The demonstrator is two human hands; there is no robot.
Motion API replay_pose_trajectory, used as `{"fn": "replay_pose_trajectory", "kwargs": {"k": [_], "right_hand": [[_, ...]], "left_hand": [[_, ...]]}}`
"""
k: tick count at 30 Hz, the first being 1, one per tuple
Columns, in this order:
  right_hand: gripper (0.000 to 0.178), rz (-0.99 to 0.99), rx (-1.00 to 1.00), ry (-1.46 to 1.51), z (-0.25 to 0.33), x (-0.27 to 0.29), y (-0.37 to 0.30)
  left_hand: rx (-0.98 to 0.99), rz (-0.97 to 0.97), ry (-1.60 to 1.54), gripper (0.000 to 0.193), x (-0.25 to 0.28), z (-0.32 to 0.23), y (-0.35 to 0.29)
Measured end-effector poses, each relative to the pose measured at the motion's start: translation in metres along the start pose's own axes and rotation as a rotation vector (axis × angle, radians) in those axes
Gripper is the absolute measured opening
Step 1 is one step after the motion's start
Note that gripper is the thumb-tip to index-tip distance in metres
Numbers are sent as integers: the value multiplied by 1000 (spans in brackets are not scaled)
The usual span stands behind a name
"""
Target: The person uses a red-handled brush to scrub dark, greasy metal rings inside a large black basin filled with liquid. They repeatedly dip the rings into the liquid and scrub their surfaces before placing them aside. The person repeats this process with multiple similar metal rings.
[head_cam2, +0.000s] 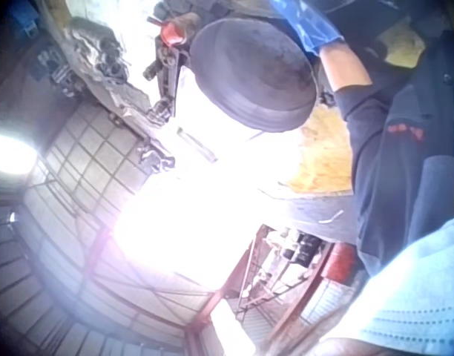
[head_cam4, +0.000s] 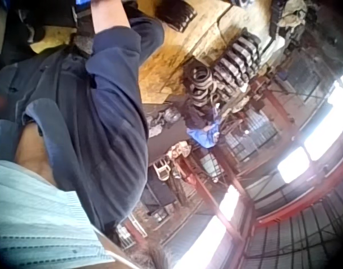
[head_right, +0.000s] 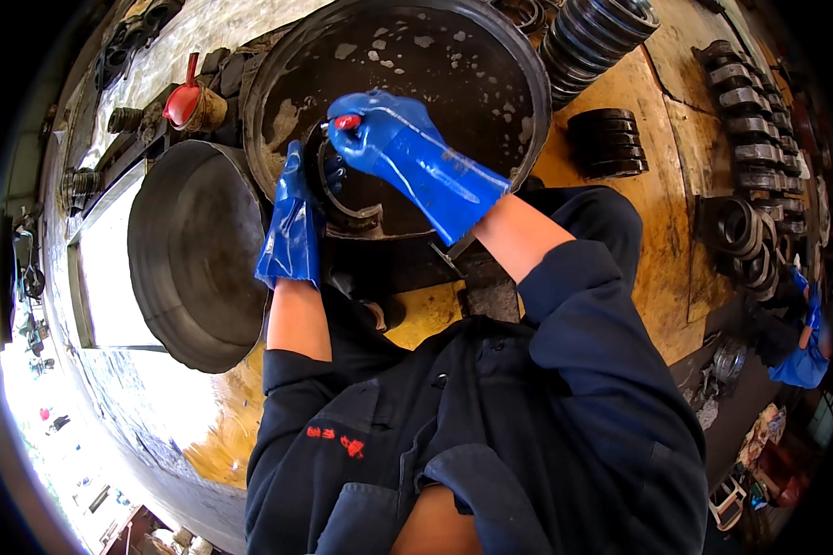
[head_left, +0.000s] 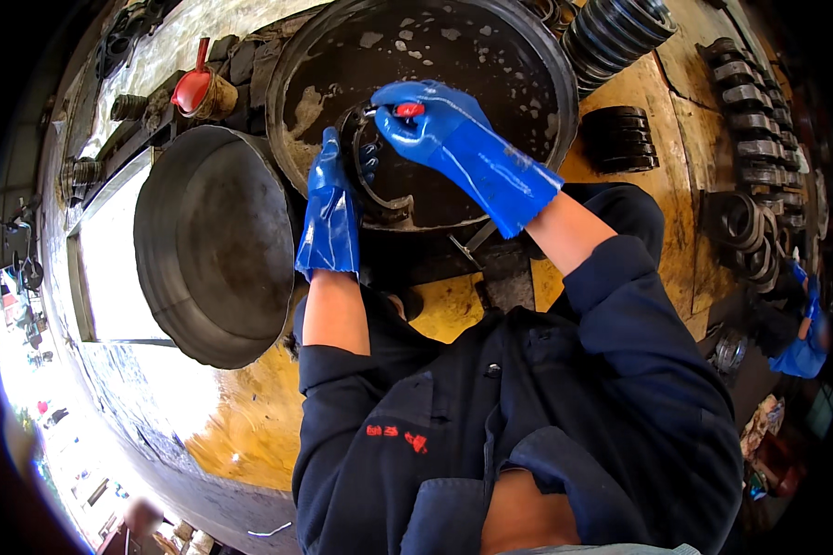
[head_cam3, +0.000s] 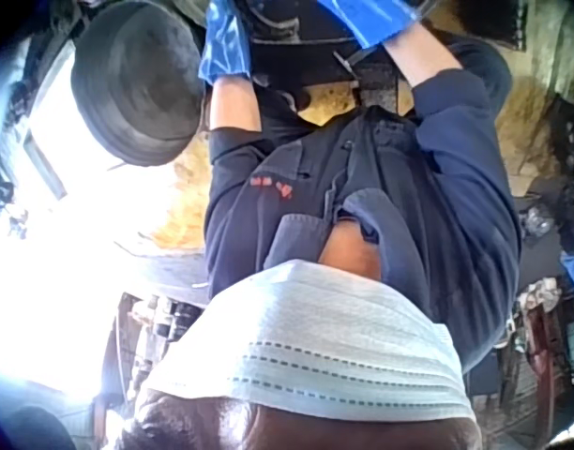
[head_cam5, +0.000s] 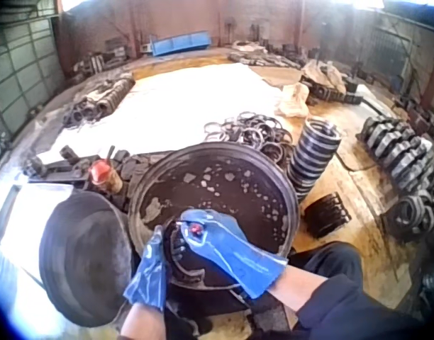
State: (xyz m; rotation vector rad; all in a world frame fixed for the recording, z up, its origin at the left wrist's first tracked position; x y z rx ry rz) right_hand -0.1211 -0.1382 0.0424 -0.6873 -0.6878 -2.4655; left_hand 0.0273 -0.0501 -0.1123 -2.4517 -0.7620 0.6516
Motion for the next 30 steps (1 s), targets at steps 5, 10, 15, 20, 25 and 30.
{"fn": "replay_pose_trajectory", "kwargs": {"k": [5, 10, 15, 20, 25, 30], "right_hand": [[26, 157, -54, -43, -2, -16, 0], [24, 66, -115, 7, -7, -5, 1], [27, 204, -41, -81, -7, -32, 0], [20, -39, -293, 511, -130, -37, -12], [26, 42, -636, 295, -181, -39, -65], [26, 65, -515, 739, -136, -41, -64]], "left_hand": [[77, -30, 1, 51, 5, 13, 15], [98, -45, 118, 50, 12, 8, 6], [118, -97, 89, 50, 7, 10, -1], [35, -24, -45, 56, -10, -2, -7], [-46, -35, 229, 62, -6, -14, -30], [-97, 0, 191, 64, -12, -17, -38]]}}
Point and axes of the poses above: each hand's wrist, its own y-axis towards the middle knuckle, its own x-axis out of the back of the hand, z = x × y, the point moved 9 cm from there along y, towards the middle knuckle, and after that the axes turned 11 degrees about y, right-handed, at the moved point
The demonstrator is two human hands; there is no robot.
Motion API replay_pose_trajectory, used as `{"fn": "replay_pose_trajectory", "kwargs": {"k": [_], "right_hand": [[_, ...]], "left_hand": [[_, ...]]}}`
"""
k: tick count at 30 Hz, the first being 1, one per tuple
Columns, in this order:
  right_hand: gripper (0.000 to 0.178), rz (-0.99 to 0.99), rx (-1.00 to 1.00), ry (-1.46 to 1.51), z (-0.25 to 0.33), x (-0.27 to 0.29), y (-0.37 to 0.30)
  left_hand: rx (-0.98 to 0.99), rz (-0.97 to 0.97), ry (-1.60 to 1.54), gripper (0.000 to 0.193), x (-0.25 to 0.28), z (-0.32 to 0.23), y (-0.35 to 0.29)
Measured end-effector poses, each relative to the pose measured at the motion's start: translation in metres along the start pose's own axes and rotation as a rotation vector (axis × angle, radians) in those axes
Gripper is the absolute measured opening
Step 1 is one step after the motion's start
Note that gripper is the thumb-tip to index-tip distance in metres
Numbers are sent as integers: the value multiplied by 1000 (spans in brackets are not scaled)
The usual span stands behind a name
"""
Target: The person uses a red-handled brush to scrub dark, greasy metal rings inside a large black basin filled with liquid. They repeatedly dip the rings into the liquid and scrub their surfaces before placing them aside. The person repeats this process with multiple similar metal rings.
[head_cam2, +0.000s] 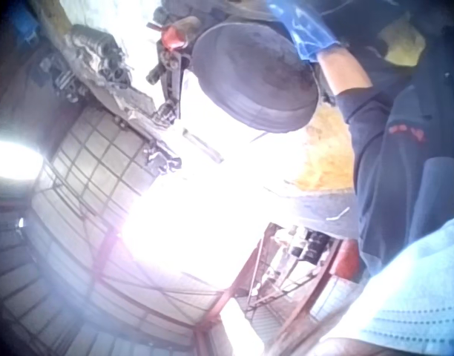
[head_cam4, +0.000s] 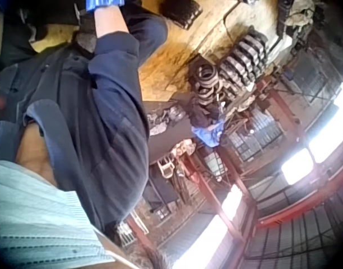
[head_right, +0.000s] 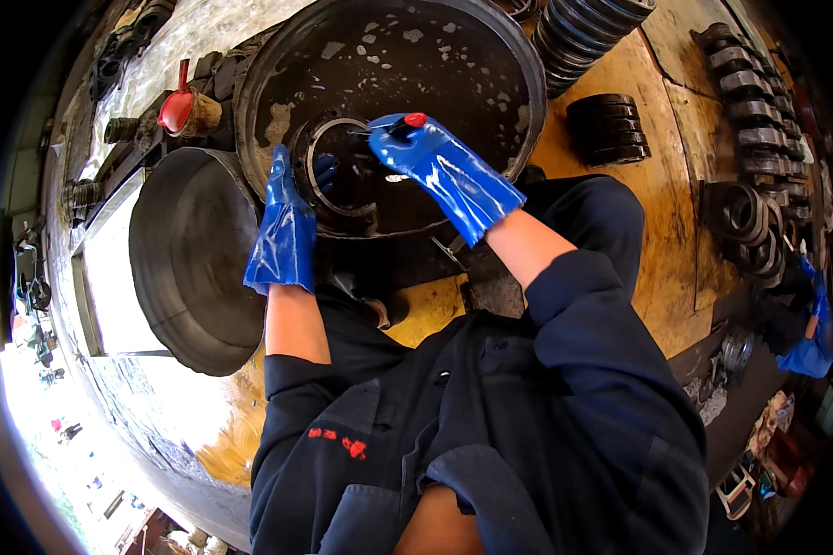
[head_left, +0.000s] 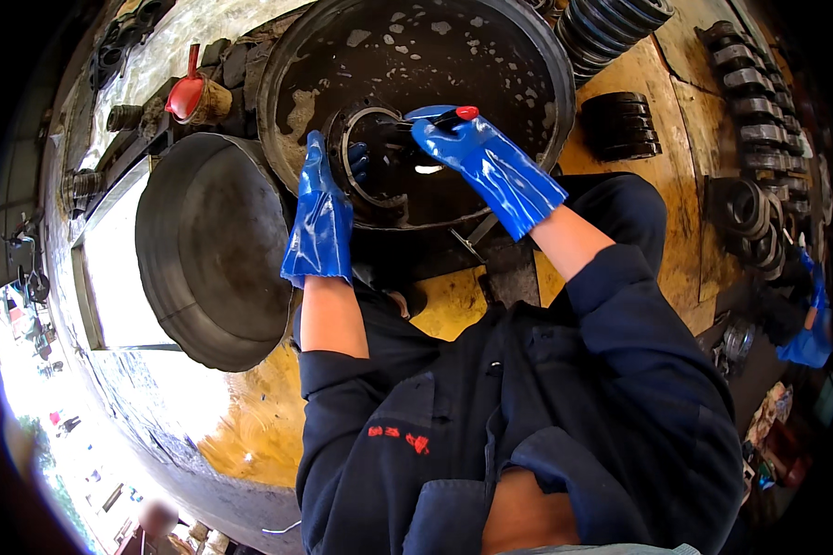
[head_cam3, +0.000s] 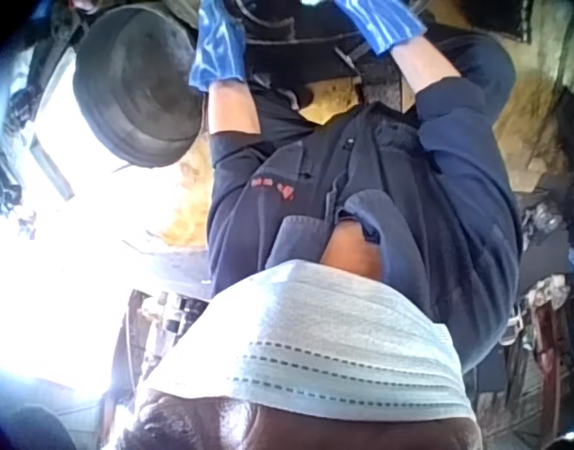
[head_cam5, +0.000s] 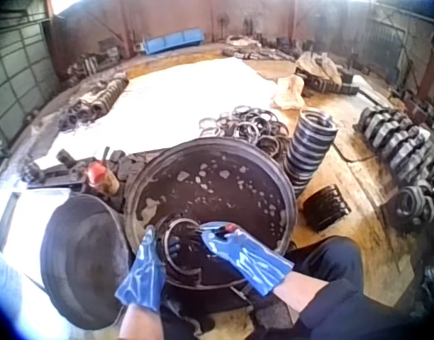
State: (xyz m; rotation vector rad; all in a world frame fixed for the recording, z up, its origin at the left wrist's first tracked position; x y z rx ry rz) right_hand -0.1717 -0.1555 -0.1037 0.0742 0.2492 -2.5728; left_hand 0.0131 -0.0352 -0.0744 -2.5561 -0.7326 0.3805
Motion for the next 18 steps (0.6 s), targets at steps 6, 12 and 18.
{"fn": "replay_pose_trajectory", "kwargs": {"k": [6, 12, 18], "right_hand": [[23, 439, 510, -297, 90, -89, -43], [16, 290, 123, -327, 70, -90, 36], [34, -303, -218, -243, -8, 3, 79]], "left_hand": [[-200, -25, 307, 68, -5, -32, -28], [-59, 66, -235, 66, 23, 8, 17], [-177, 48, 89, 69, 9, -5, 6]]}}
Point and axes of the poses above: each hand's wrist, its own y-axis towards the middle knuckle, its own x-axis out of the back of the hand, z = x × y, the point moved 9 cm from there along y, towards the middle knuckle, and after that the axes turned 11 degrees about y, right-handed, at the moved point
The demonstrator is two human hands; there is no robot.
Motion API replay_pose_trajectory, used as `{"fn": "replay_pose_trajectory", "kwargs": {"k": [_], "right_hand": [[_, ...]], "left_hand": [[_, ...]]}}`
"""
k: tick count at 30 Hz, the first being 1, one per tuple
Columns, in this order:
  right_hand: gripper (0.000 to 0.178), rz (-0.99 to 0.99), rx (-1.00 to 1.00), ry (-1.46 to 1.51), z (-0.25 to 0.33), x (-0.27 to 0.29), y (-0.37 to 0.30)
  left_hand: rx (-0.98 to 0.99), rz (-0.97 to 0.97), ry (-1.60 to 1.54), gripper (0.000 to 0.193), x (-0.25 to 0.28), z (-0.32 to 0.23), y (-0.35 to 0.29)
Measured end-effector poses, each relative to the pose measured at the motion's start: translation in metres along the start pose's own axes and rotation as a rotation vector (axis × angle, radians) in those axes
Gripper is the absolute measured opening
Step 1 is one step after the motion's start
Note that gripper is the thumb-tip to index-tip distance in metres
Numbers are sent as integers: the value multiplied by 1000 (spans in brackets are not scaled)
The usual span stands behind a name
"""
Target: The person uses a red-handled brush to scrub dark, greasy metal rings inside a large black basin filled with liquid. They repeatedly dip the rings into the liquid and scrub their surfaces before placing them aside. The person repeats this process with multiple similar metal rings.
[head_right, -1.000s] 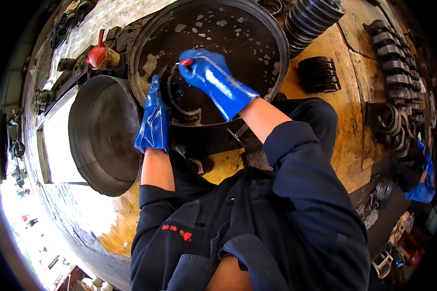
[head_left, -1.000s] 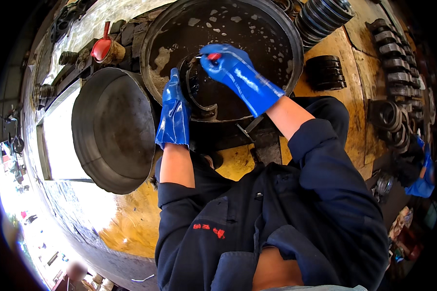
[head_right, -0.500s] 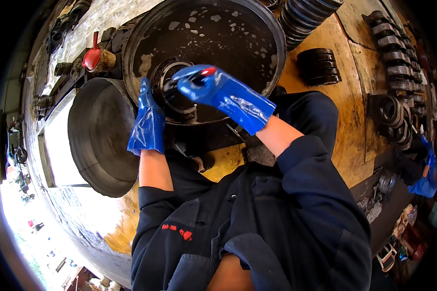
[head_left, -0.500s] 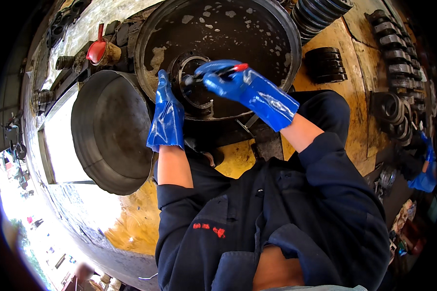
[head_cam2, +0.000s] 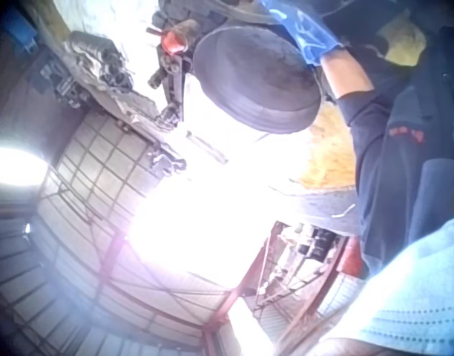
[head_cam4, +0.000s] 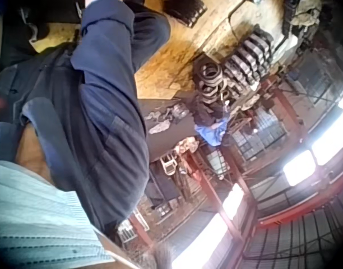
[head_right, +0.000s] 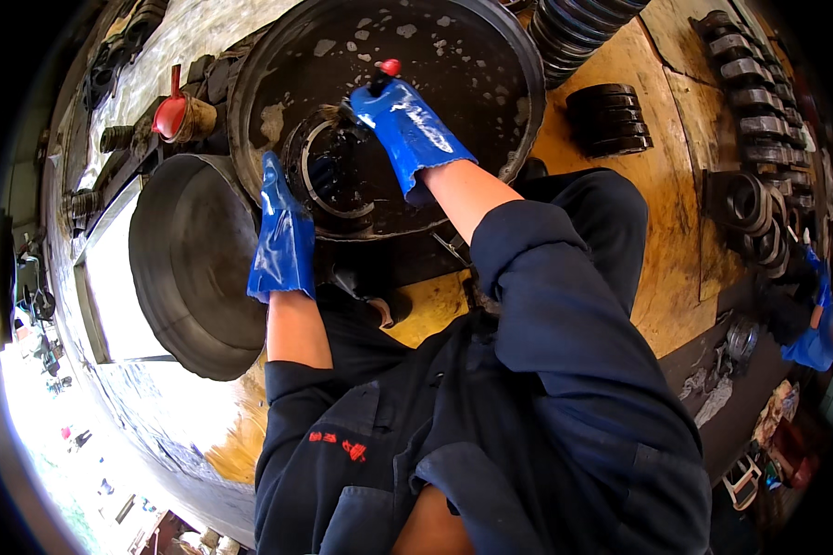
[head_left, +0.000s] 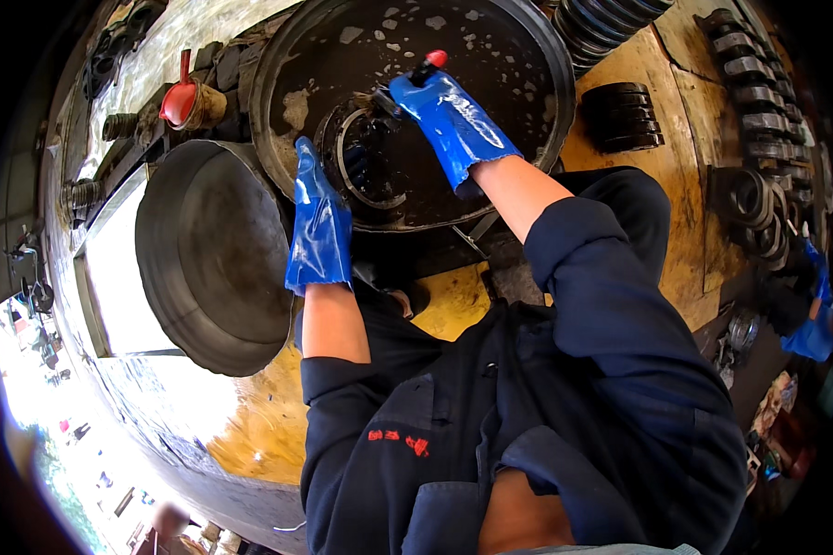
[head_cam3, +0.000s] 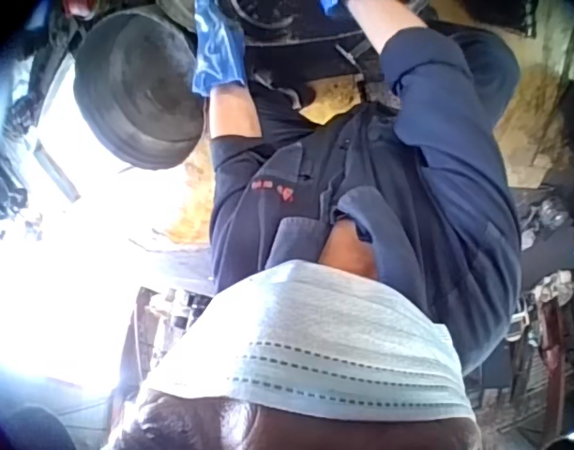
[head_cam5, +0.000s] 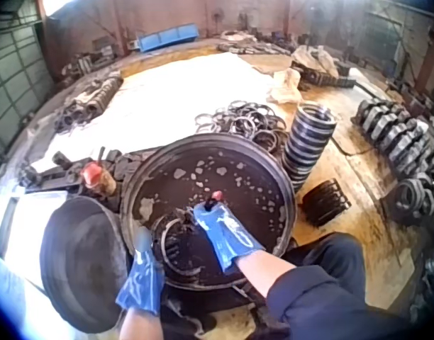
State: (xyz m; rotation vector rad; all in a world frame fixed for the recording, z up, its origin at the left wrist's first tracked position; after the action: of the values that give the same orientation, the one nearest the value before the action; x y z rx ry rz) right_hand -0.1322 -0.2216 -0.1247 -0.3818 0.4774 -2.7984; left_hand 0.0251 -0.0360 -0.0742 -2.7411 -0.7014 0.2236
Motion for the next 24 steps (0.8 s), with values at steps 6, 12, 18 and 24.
{"fn": "replay_pose_trajectory", "kwargs": {"k": [6, 12, 18, 24], "right_hand": [[32, -122, -22, 119, -54, 46, -5], [28, 173, -65, 9, -9, 29, -53], [27, 548, 528, 173, 63, -32, -112], [19, 364, 362, 232, 80, -31, -75]], "left_hand": [[165, -22, 19, 74, -21, 4, 0], [205, -67, -31, 72, 2, 19, 9], [158, -68, -219, 75, -3, 22, 12], [128, -26, -162, 72, 2, 23, 12]]}}
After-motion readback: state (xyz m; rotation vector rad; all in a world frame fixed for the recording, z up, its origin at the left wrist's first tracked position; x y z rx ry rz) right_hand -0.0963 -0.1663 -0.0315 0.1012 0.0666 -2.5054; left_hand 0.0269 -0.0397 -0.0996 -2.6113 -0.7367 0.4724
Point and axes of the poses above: each hand's wrist, its own y-axis towards the middle knuckle, its own x-axis out of the back of the hand, z = x × y, the point moved 9 cm from there along y, towards the middle knuckle, and after that the axes turned 11 degrees about y, right-handed, at the moved point
